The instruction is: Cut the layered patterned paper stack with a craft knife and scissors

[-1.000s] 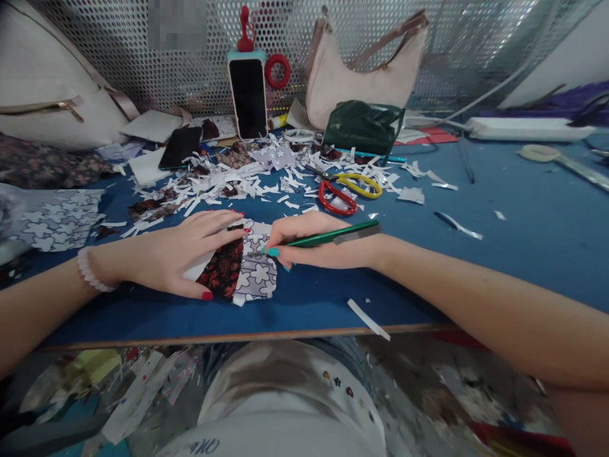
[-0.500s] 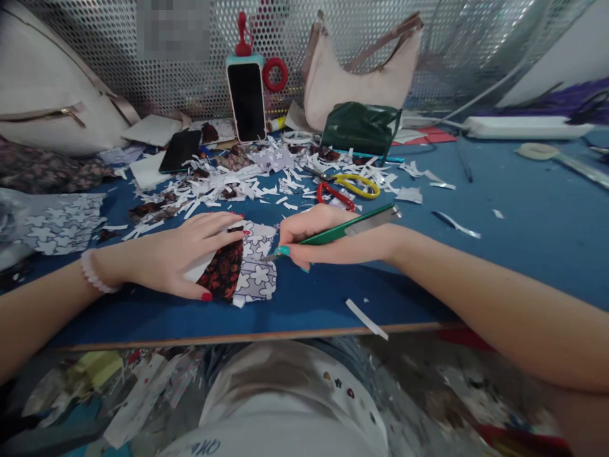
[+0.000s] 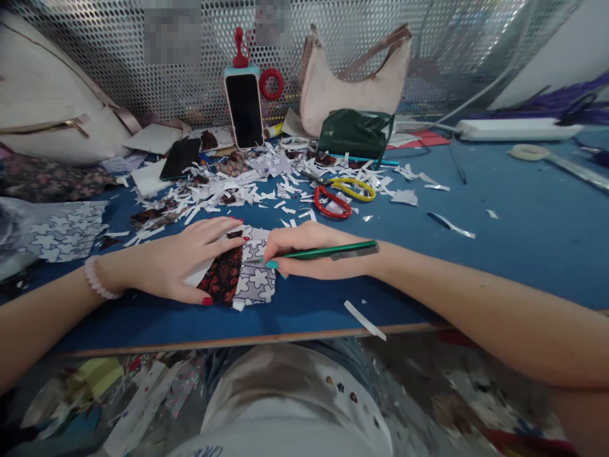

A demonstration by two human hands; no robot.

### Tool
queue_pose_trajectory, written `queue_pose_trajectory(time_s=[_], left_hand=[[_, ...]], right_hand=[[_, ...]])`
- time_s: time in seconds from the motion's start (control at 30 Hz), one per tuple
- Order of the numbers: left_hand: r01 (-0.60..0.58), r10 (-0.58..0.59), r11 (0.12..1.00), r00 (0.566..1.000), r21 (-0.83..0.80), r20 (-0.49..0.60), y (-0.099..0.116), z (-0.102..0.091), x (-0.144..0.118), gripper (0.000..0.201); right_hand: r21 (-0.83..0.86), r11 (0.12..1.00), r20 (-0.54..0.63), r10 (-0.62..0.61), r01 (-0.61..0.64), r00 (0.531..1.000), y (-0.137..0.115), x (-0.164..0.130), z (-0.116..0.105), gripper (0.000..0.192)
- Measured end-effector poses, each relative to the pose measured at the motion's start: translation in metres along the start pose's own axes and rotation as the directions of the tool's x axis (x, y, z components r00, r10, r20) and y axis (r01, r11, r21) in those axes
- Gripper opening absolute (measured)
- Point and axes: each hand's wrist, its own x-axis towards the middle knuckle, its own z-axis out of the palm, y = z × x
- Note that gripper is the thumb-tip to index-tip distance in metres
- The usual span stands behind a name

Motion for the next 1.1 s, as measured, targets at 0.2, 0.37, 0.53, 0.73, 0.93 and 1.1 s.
queue_pose_trajectory(time_s=[0.2, 0.37, 0.53, 0.73, 0.93, 1.1], left_hand=[[0.003, -0.003, 1.000, 1.000, 0.004, 0.005, 0.000, 0.000, 0.001, 0.087], [0.011, -0.011, 1.000, 1.000, 0.016, 0.015, 0.002, -0.001, 0.001, 0.086], [0.004, -0.004, 1.000, 1.000, 0.015, 0.005, 0.001, -0.001, 0.001, 0.086], [-0.011, 0.011, 0.999, 1.000, 0.040, 0.007, -0.001, 0.000, 0.001, 0.086], [-0.014, 0.013, 0.999, 1.000, 0.044, 0.019, -0.001, 0.001, 0.001, 0.088], [-0.006, 0.005, 0.999, 1.000, 0.036, 0.020, 0.000, -0.001, 0.001, 0.087]], right_hand=[[-0.038, 0.999, -0.008, 0.020, -0.021, 1.000, -0.002, -0.001, -0.001, 0.011], [-0.042, 0.999, 0.018, 0.016, -0.016, 1.000, -0.004, 0.000, -0.006, 0.013], [-0.021, 1.000, 0.023, 0.016, -0.016, 1.000, -0.005, -0.004, -0.011, 0.013], [0.043, 0.998, -0.145, -0.033, 0.039, 0.989, -0.001, -0.007, -0.008, 0.011], [0.026, 1.000, -0.061, -0.008, 0.010, 0.998, 0.001, -0.002, -0.002, 0.010], [0.017, 1.000, -0.037, -0.018, 0.018, 0.999, 0.001, -0.001, 0.000, 0.011]])
